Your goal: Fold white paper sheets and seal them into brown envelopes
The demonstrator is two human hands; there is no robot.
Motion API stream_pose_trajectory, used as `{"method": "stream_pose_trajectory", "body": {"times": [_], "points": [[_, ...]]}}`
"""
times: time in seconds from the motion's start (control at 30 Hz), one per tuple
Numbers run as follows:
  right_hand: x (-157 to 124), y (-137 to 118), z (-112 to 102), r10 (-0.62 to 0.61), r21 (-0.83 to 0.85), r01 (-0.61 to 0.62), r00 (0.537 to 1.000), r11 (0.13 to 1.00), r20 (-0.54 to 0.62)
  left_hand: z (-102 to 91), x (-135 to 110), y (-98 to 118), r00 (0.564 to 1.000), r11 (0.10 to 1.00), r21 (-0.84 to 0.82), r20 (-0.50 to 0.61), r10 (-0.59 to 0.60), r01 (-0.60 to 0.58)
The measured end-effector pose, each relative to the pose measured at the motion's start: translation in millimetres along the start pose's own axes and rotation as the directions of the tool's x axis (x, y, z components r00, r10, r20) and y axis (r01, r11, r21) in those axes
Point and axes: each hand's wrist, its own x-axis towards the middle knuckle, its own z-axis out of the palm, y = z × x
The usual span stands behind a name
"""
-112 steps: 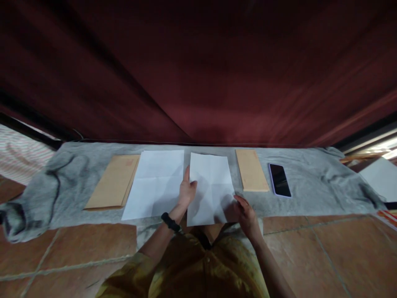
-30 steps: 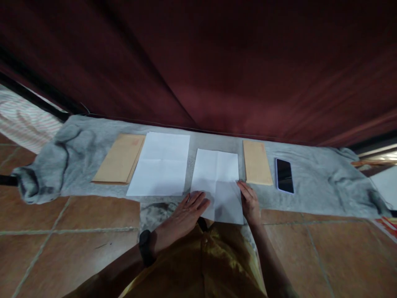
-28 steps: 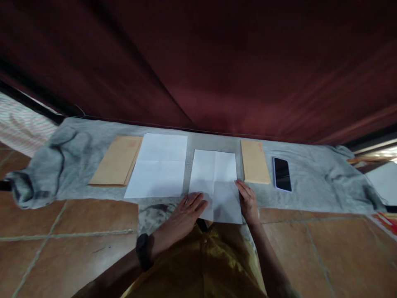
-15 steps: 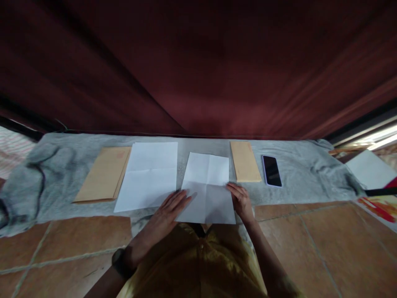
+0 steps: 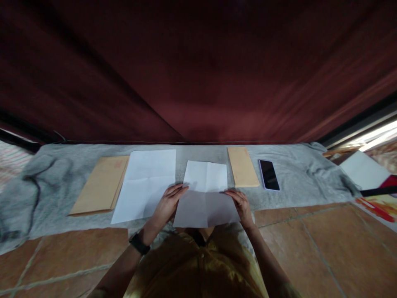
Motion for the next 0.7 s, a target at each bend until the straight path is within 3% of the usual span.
{"method": "stream_pose_trajectory", "body": {"times": [0.13, 0.23, 0.47, 0.7], "points": [[0, 1, 4, 0.020, 0.010, -0.020, 1.000, 1.000, -0.016, 5.4, 7, 1, 0.998, 0.990, -0.123, -0.003, -0.070, 0.069], [2, 3, 10, 0.073, -0.015, -0.075, 0.995, 0.997, -0.074, 7.9, 11, 6, 0.979, 0.969, -0.176, -0.079, -0.187, 0.171], [5, 4, 19, 0.133, -0.039, -0.139, 0.983, 0.990, -0.127, 11.4, 19, 15, 0.948, 0.958, -0.127, -0.160, -0.277, 0.258], [5, 1, 24, 0.183, -0.034, -0.192, 0.967, 0.981, -0.176, 14.7, 11, 21, 0.909, 0.926, -0.151, -0.188, -0.372, 0.347]]}}
